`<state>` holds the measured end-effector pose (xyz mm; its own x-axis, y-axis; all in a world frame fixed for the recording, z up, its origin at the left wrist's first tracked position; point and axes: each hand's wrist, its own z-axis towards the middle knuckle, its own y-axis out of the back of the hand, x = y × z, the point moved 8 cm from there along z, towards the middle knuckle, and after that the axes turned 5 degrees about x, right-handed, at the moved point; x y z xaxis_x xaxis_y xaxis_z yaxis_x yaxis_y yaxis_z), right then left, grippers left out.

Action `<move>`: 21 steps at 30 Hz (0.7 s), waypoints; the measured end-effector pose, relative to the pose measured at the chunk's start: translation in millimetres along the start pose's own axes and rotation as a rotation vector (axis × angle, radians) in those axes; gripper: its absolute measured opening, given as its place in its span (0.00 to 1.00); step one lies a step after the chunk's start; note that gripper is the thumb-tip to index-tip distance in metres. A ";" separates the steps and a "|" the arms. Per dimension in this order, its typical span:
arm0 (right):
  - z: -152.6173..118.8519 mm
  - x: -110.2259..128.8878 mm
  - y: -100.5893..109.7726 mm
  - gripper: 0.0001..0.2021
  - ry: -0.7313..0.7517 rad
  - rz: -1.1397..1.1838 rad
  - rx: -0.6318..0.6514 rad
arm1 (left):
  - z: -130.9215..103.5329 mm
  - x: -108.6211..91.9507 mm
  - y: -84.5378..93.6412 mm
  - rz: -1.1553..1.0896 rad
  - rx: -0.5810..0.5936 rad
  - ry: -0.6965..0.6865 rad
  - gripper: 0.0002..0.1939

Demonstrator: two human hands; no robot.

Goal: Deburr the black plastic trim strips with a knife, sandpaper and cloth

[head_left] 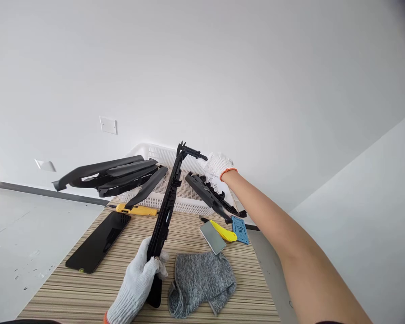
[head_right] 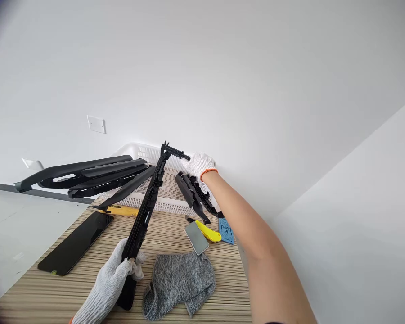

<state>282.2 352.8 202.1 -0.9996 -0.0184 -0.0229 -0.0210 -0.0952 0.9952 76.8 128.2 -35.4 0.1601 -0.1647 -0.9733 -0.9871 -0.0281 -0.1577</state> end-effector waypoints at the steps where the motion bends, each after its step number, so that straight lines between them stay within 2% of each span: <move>1: 0.4 0.6 -0.2 0.29 -0.010 0.003 0.018 | 0.0 -0.1 0.0 0.000 0.000 0.001 0.22; 4: -0.4 2.3 -2.3 0.33 -0.021 -0.016 0.045 | 0.1 -1.4 -0.7 0.016 0.003 0.002 0.20; 7: -2.3 5.0 -3.3 0.34 -0.013 -0.056 0.021 | -0.5 -2.7 -0.7 0.036 0.000 0.004 0.18; 15: -8.1 13.4 -0.1 0.24 0.032 -0.174 -0.039 | -2.7 -9.1 -3.2 0.037 -0.012 0.010 0.19; 21: -8.3 8.2 -5.7 0.31 0.079 -0.174 -0.033 | -2.0 -10.4 -2.7 0.040 -0.026 -0.001 0.20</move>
<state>274.3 345.0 195.5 -0.9762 -0.0767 -0.2031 -0.1915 -0.1359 0.9720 77.8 128.0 -24.6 0.1209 -0.1652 -0.9788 -0.9923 -0.0474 -0.1146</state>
